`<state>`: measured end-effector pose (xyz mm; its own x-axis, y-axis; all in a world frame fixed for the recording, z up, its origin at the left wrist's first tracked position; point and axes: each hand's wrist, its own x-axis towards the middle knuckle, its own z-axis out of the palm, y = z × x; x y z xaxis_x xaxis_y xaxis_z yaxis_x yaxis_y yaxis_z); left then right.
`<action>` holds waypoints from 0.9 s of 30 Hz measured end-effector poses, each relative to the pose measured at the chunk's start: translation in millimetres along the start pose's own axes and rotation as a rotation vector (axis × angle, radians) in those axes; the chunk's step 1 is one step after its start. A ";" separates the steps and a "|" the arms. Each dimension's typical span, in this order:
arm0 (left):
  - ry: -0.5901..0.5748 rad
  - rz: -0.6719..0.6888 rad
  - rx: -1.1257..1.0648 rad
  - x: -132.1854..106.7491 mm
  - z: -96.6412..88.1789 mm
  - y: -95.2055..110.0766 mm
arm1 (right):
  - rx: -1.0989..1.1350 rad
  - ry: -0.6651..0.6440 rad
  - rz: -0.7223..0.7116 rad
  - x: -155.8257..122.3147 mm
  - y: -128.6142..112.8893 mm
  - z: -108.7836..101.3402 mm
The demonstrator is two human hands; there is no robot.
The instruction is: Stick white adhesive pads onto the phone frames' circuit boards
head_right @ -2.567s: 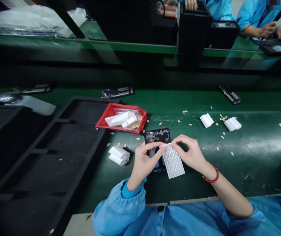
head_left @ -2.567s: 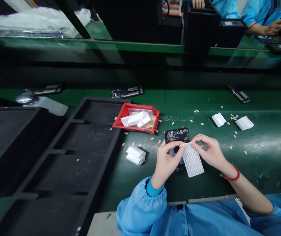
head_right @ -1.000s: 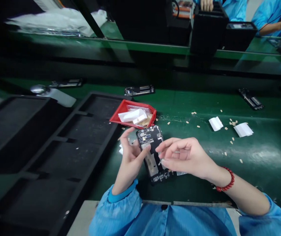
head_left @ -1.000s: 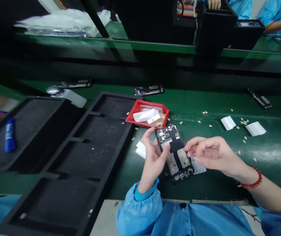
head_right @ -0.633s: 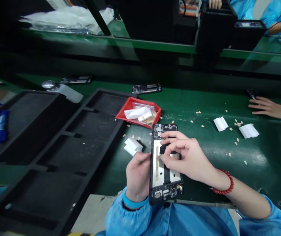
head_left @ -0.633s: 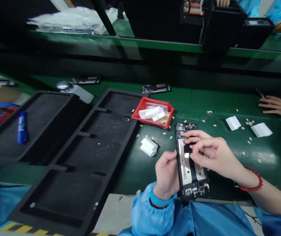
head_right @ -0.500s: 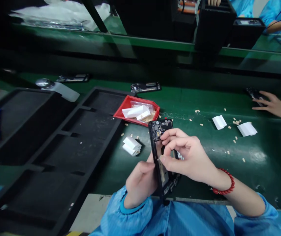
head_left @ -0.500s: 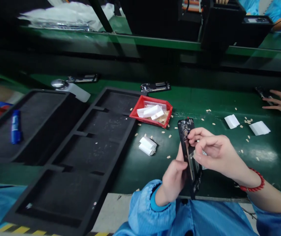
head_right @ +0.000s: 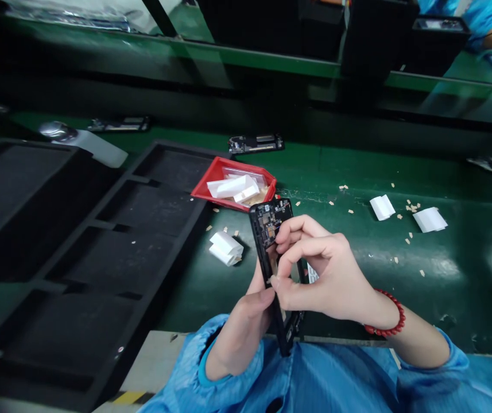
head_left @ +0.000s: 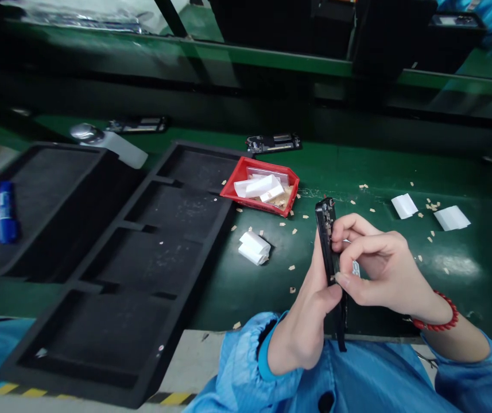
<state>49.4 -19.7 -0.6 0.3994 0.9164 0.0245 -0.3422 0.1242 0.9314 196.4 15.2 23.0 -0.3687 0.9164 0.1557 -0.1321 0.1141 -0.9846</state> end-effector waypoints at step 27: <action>0.133 -0.032 -0.248 -7.5 2.0 -7.6 | -0.440 0.215 -0.174 -13.9 -9.0 2.4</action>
<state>50.7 -28.3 -7.1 0.3040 0.9504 -0.0663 -0.5358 0.2281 0.8130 200.5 0.5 29.9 -0.1721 0.9223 0.3461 0.2418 0.3802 -0.8928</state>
